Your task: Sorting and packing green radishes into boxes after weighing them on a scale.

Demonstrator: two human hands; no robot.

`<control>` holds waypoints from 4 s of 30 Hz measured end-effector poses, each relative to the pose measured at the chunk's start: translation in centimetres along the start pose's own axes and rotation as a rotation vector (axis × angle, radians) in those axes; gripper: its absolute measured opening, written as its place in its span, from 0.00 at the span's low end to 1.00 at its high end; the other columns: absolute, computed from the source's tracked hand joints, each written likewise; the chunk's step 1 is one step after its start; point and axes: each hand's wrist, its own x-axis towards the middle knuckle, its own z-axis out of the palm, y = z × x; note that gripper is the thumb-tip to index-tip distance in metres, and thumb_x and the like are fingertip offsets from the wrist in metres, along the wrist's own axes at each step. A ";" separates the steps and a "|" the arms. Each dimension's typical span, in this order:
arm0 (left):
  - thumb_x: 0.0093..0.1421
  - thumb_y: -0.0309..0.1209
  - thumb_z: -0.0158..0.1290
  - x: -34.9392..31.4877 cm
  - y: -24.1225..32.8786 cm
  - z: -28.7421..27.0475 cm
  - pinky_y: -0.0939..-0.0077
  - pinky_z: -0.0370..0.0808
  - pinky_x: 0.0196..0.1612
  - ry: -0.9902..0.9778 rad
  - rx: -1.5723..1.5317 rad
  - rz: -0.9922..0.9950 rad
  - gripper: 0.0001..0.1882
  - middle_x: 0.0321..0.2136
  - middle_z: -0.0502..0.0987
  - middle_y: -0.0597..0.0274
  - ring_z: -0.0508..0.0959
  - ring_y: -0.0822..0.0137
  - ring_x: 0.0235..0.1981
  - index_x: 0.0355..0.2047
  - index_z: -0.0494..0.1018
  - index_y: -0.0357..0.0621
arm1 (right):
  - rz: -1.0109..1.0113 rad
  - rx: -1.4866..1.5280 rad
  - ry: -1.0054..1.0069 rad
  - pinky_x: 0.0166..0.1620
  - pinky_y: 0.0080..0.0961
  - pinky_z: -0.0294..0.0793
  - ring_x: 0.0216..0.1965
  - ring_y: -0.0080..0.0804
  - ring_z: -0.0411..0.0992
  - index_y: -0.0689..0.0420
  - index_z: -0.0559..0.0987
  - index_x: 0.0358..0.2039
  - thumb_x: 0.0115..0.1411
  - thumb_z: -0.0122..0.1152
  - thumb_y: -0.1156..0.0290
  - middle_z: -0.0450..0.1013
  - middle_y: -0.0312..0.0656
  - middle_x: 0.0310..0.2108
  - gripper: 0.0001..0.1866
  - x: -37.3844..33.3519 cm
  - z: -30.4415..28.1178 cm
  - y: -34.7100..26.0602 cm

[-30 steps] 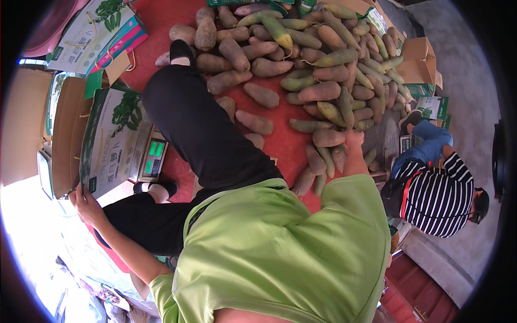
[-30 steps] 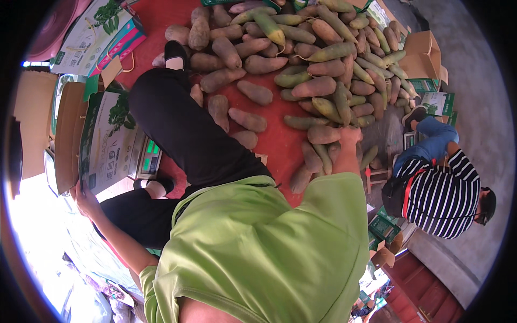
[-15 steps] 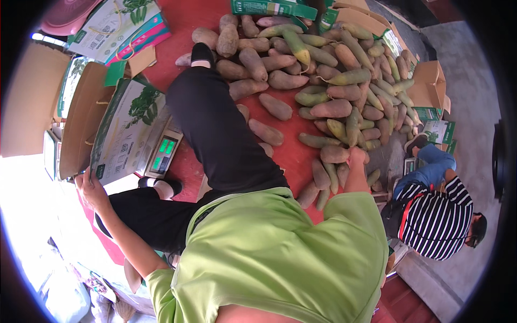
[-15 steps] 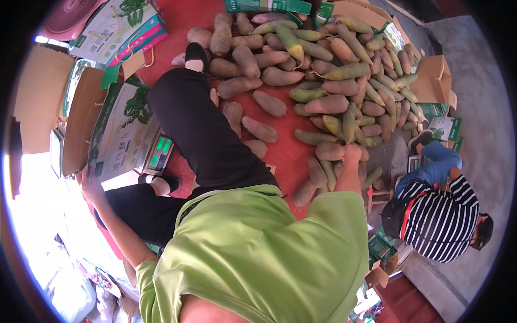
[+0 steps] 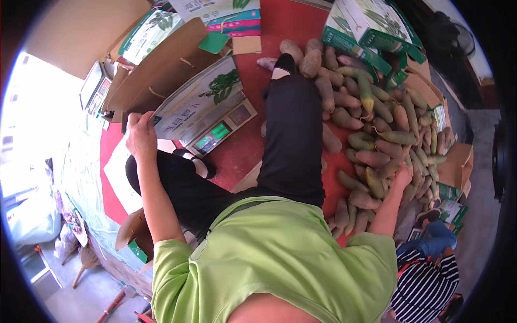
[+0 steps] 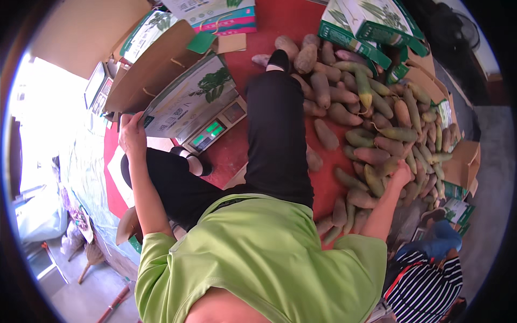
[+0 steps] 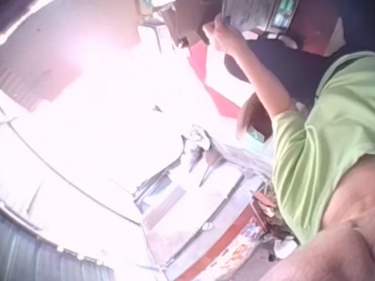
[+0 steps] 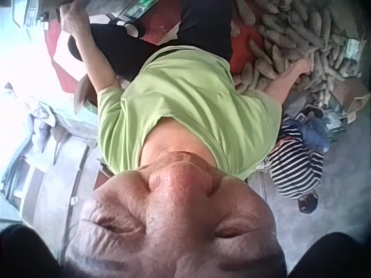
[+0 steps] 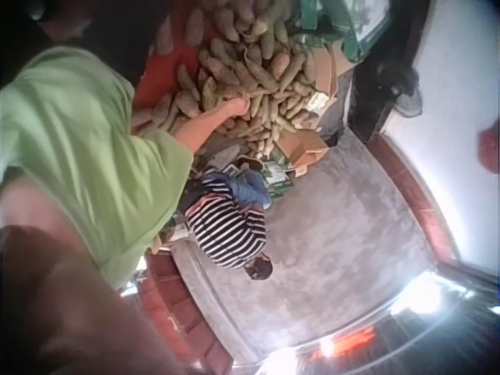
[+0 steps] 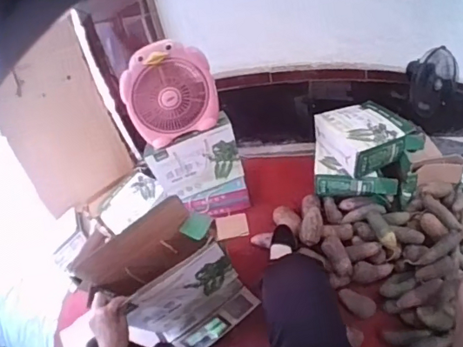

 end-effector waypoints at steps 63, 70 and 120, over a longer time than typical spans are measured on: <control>0.55 0.35 0.52 0.5 -0.9 1.1 0.67 0.69 0.27 0.030 0.074 0.090 0.07 0.28 0.69 0.68 0.74 0.64 0.29 0.35 0.76 0.56 | 0.350 -0.292 -0.392 0.22 0.32 0.68 0.20 0.31 0.68 0.51 0.74 0.29 0.53 0.52 0.69 0.69 0.36 0.21 0.03 -4.4 12.4 8.5; 0.56 0.34 0.52 0.6 -1.1 1.8 0.66 0.70 0.27 0.034 0.099 0.094 0.08 0.29 0.69 0.68 0.74 0.64 0.29 0.36 0.76 0.56 | 0.443 -0.034 -0.385 0.24 0.30 0.69 0.22 0.30 0.69 0.50 0.74 0.35 0.55 0.52 0.69 0.70 0.35 0.23 0.06 -2.2 14.9 8.2; 0.52 0.27 0.51 0.7 0.5 0.2 0.65 0.70 0.31 0.012 -0.014 -0.002 0.09 0.27 0.67 0.64 0.73 0.60 0.30 0.33 0.76 0.54 | 0.094 0.254 -0.124 0.12 0.20 0.57 0.12 0.23 0.59 0.62 0.65 0.46 0.51 0.48 0.79 0.63 0.37 0.19 0.19 -0.1 18.7 4.9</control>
